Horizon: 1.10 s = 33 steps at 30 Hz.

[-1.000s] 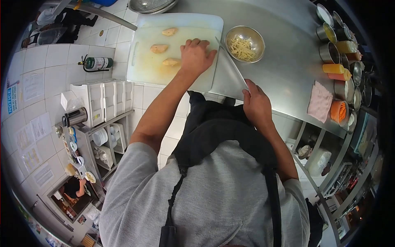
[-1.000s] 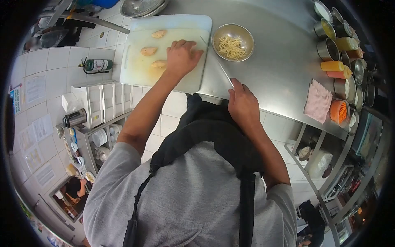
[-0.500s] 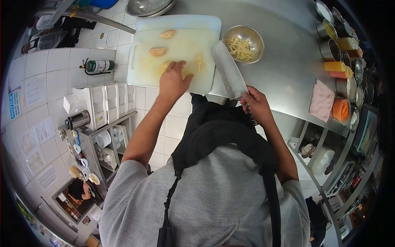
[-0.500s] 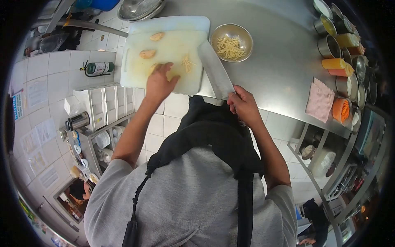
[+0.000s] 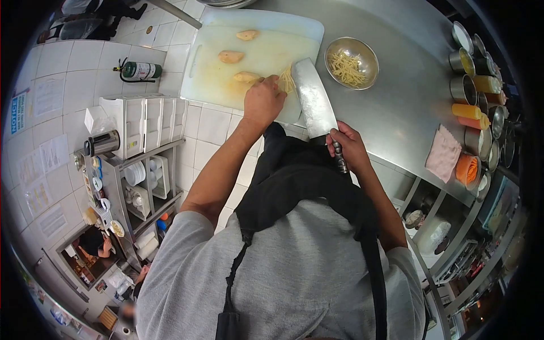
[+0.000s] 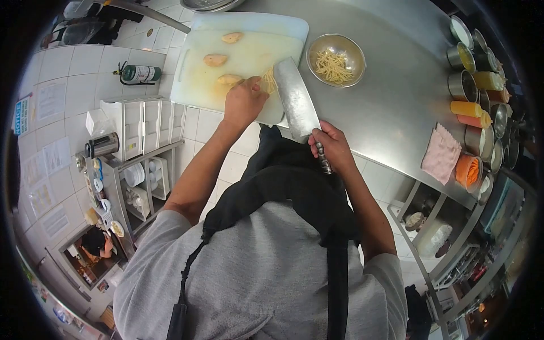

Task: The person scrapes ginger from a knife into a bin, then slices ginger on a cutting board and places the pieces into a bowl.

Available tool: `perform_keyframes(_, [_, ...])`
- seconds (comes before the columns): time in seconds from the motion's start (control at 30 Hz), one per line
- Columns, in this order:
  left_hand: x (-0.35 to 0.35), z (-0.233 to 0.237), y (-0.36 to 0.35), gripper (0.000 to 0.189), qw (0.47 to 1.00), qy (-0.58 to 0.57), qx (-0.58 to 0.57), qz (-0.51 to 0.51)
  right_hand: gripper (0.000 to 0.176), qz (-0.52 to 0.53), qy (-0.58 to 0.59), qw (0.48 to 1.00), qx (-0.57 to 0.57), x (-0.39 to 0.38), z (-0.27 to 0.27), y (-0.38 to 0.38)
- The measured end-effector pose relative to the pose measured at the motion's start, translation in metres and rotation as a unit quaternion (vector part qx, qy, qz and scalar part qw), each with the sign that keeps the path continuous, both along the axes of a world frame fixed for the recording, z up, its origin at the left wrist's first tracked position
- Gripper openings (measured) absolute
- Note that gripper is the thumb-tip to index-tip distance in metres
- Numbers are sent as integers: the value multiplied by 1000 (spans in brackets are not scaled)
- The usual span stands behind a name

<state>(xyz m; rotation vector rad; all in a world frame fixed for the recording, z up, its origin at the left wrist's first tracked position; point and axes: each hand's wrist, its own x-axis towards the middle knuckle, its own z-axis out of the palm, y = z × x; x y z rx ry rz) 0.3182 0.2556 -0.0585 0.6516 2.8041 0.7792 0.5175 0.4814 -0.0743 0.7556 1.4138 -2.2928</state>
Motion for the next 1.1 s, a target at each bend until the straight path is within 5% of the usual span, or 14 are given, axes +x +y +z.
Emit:
perform_keyframes(0.37, [-7, -28, -4, 39, 994, 1, 97, 41, 28, 47, -21, 999, -8, -13, -4, -13])
perform_keyframes(0.6, [-10, 3, 1, 38, 994, -16, 101, 35, 22, 35, 23, 998, -51, -10, -3, -8])
perform_keyframes(1.0, [10, 36, 119, 40, 950, 60, 244, -183, 17, -174, -20, 985, -5, 20, 70, 51])
perform_keyframes(1.07, [31, 49, 125, 49, 935, 124, 158, -293, 21, -192, -46, 980, -16, 24, 78, 60])
perform_keyframes(1.1, [32, 31, 127, 62, 935, 51, 107, -335, 21, -191, -45, 980, -17, 24, 84, 63])
